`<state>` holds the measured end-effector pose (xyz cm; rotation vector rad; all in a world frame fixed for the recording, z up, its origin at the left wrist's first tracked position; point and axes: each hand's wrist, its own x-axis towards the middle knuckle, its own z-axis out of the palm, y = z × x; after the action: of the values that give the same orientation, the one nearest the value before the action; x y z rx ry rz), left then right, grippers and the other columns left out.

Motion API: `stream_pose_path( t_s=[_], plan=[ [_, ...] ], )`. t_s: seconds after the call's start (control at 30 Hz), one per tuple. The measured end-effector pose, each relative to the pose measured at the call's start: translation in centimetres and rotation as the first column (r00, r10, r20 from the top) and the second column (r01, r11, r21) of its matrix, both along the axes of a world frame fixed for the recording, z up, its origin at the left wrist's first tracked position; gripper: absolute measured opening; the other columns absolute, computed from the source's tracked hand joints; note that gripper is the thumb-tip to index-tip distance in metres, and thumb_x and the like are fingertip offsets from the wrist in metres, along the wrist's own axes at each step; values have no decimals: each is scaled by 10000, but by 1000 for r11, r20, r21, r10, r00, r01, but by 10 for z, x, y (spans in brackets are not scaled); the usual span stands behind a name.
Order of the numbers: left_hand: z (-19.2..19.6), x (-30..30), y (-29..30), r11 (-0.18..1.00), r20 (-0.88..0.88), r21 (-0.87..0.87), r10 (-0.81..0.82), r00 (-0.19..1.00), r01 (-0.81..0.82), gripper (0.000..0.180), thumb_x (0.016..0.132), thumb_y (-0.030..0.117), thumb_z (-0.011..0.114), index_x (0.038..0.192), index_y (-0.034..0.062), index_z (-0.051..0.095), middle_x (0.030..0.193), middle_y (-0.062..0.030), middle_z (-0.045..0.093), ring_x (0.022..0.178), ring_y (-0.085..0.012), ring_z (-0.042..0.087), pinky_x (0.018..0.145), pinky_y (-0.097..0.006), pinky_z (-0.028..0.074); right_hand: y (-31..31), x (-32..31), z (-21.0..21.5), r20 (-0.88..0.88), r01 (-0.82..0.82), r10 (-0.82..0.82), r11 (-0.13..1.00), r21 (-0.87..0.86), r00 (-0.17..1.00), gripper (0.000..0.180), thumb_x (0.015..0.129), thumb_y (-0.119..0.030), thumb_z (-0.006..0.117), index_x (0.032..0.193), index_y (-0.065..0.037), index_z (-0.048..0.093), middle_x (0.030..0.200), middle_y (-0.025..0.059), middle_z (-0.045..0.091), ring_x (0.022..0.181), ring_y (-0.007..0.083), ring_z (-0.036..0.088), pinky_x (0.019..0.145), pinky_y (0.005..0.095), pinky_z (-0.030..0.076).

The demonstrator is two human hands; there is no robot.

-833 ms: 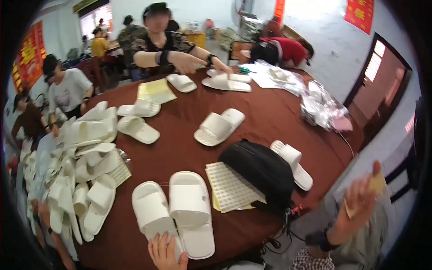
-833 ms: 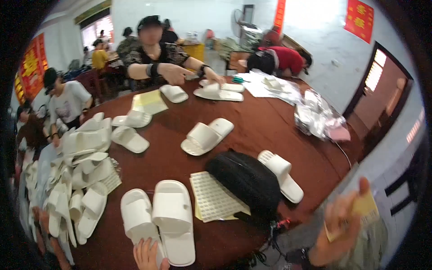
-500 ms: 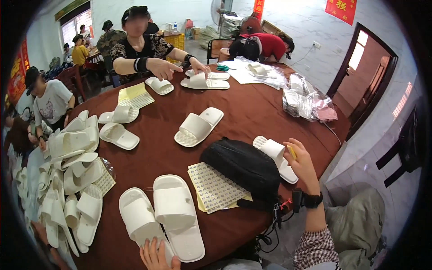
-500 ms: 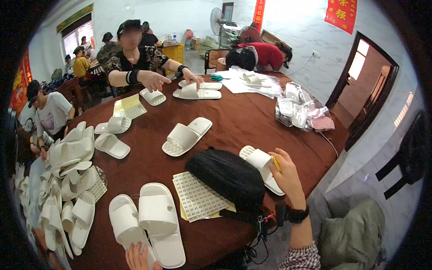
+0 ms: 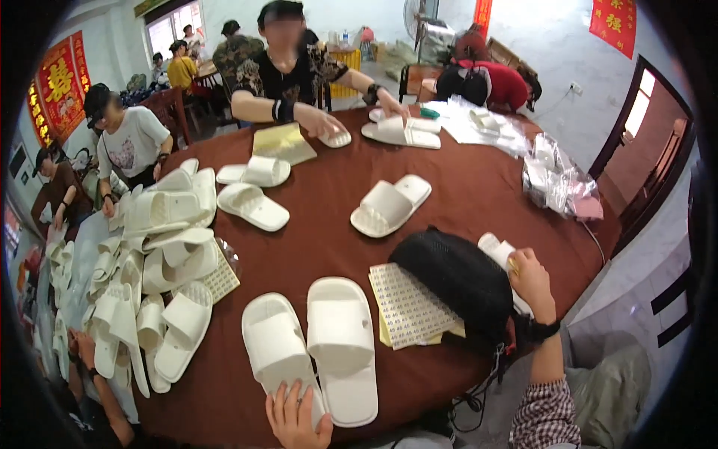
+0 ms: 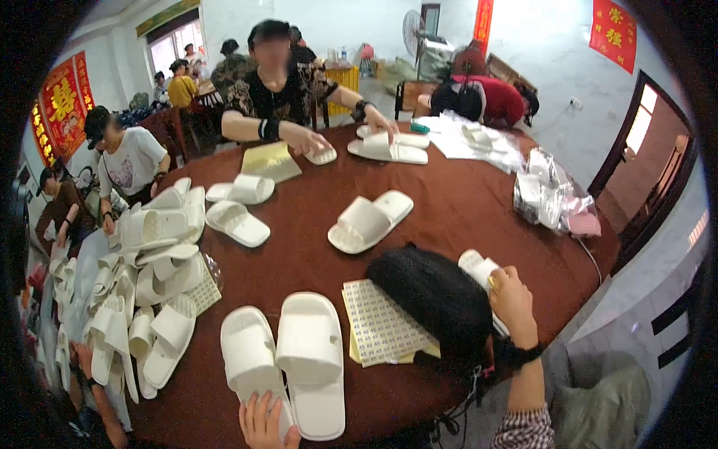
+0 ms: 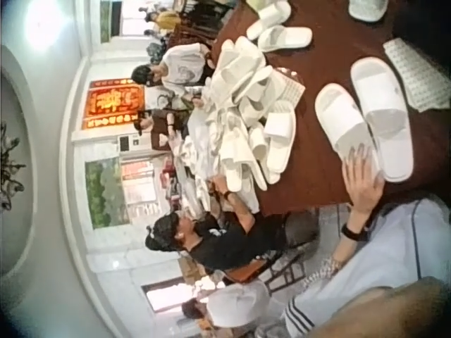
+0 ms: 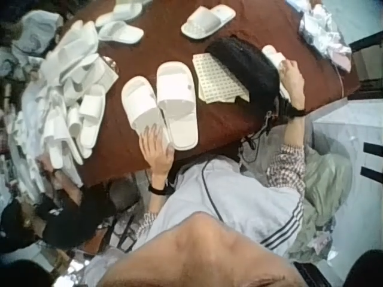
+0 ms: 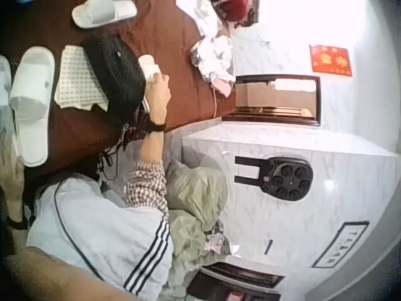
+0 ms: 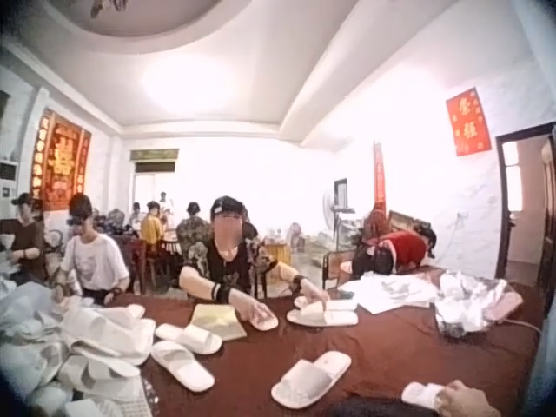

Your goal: Apply size or branding labels to the inside of slippers during the assembly process.

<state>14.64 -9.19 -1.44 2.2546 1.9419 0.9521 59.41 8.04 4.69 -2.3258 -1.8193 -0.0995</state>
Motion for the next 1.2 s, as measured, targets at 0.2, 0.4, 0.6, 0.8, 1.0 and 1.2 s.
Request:
stream_pose_path(
  t_s=[0.2, 0.4, 0.6, 0.8, 1.0, 1.2],
  plan=[
    [-7, 8, 4, 1000, 14, 23, -19, 1000, 19, 557, 1018, 465, 442, 1328, 26, 588, 1392, -154, 569, 1328, -395, 485, 1126, -563, 320, -46, -80, 93, -603, 105, 214, 888, 449, 769, 403, 895, -65, 624, 1287, 6, 565, 1140, 192, 687, 1025, 345, 678, 927, 409, 512],
    [-4, -4, 1, 1000, 1, 10, 11, 1000, -11, 532, 1008, 428, 468, 1329, 18, 574, 1408, -170, 550, 1348, -402, 457, 1131, -570, 309, -79, -201, 66, -475, -643, 679, 718, 268, 560, 384, 820, -13, 691, 1198, -37, 634, 1032, 106, 715, 966, 256, 718, 761, 345, 561],
    [-6, 4, -1, 998, 14, -20, -65, 998, 65, 487, 952, 322, 537, 1317, 1, 565, 1427, -190, 521, 1367, -422, 424, 1156, -580, 269, -123, -244, -5, -404, -818, 799, 547, 180, 445, 518, 776, -52, 663, 1286, -25, 576, 1241, 188, 610, 904, 342, 682, 747, 397, 563],
    [0, 4, -3, 997, 27, -53, -46, 999, 47, 531, 942, 347, 558, 1337, -8, 543, 1439, -187, 506, 1382, -415, 407, 1167, -585, 241, -133, -238, -32, -381, -834, 789, 546, 78, 481, 657, 808, -227, 744, 1372, 1, 495, 1395, 196, 530, 968, 317, 658, 801, 383, 541],
    [1, 13, -1, 992, 25, -104, -64, 998, 66, 615, 868, 328, 666, 1371, 5, 520, 1475, -184, 464, 1414, -398, 370, 1167, -606, 220, -126, -231, -23, -451, -825, 749, 563, 45, 486, 654, 806, -202, 745, 1379, -12, 495, 1419, 166, 523, 978, 308, 656, 811, 379, 541],
    [24, -10, -1, 946, 223, -266, -125, 967, 184, 630, 855, 230, 697, 1417, 33, 493, 1493, -190, 444, 1426, -406, 350, 1186, -528, 235, -119, -221, -22, -495, -846, 752, 530, 61, 436, 623, 819, -177, 736, 1375, -20, 502, 1414, 165, 531, 1018, 334, 659, 825, 398, 550]
  ],
)
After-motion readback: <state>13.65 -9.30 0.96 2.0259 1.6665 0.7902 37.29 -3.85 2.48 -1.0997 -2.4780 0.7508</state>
